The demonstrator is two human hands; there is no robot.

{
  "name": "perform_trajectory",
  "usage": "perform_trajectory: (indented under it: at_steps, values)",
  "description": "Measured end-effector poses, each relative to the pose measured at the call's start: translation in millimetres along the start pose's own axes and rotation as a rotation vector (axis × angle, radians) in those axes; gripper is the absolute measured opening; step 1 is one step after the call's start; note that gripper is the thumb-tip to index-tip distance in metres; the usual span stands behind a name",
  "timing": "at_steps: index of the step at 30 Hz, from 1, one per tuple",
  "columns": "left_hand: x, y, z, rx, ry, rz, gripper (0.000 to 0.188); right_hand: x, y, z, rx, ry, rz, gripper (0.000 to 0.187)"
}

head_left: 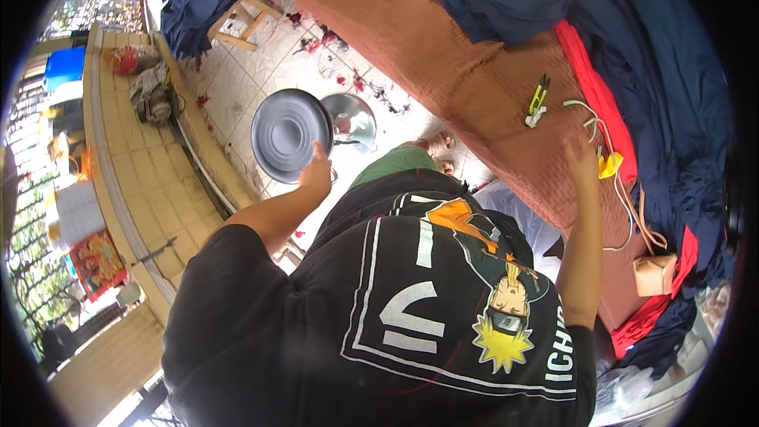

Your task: The person trims threads from dark blue shirts using snips and then places the shirts into a large white plastic bag.

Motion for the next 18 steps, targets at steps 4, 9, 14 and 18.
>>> perform_trajectory:
  at_steps: [4, 9, 14, 18]
  values:
    - [31.6, 29.9, -12.9, 0.122, -0.059, -0.140, 0.022, 50.7, -67.4, -30.2, -0.212, 0.239, 0.135, 0.056]
    - [45.1, 123.0, -34.5, 0.342, -0.087, -0.180, 0.029, 87.3, -63.8, -42.6, -0.074, 0.326, 0.050, 0.056]
    - [61.5, 170.3, -59.8, 0.504, 0.011, -0.197, 0.042, 82.2, -56.3, -41.6, -0.072, 0.278, 0.004, 0.050]
    - [78.1, 161.5, -71.6, 0.641, 0.103, -0.196, 0.054, 83.0, -57.0, -40.9, -0.100, 0.287, -0.070, 0.039]
Point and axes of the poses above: each hand's wrist, its own y-axis away from the middle knuckle, its own z-axis out of the back of the hand, x = y × z, the point moved 2 cm from there along -y, towards the middle knuckle, and after that the axes turned 9 degrees about y, right-handed, at the moved point
